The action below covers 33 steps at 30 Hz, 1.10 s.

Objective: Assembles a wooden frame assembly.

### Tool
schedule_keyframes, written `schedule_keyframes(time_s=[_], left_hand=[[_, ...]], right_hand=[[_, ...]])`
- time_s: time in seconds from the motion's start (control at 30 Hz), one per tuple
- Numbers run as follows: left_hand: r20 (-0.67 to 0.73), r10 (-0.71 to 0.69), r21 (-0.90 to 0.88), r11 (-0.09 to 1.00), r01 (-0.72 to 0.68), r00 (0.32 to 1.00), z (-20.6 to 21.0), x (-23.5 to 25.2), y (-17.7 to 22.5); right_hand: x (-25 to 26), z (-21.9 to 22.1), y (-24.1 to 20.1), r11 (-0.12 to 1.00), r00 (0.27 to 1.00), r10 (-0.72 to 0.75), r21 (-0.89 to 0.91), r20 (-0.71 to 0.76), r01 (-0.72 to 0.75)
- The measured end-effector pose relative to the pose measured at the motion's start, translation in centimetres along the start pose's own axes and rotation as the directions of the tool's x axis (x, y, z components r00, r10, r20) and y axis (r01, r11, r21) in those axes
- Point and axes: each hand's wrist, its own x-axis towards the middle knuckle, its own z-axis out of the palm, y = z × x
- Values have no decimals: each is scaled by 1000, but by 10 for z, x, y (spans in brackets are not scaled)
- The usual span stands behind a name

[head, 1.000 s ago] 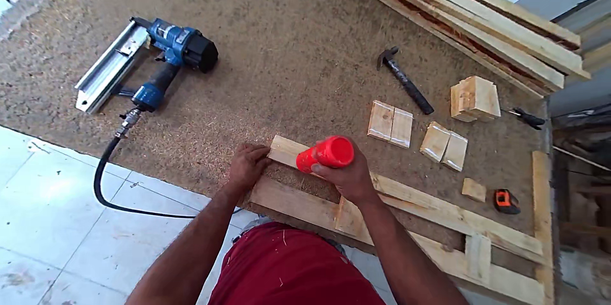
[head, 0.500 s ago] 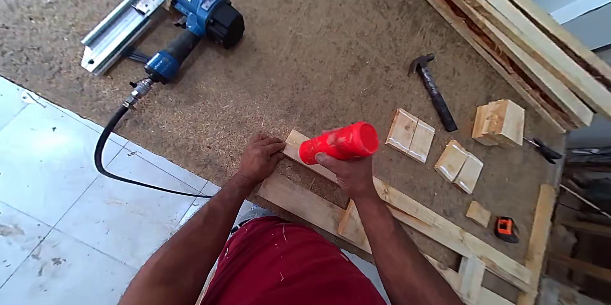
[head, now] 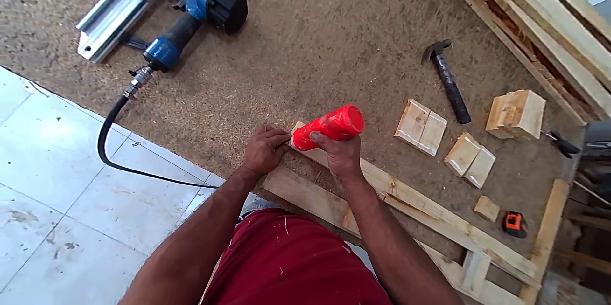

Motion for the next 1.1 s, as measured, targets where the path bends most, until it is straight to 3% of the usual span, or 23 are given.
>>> schedule_keyframes(time_s=[0.3,0.7,1.1], left_hand=[[-5,3,-4,1000,-3,1000,1,1,-1],[28,-14,-9,1000,14,999,0,2,6],[78,-6,16,1000,5,997,0,3,8]], right_hand=[[-10,-15,2,1000,999,-28,-15,-28,28],[-60,-116,-4,989,964,-77,-145,-253,40],[-100,-199,-7,965,874,-119,-263,-471,-10]])
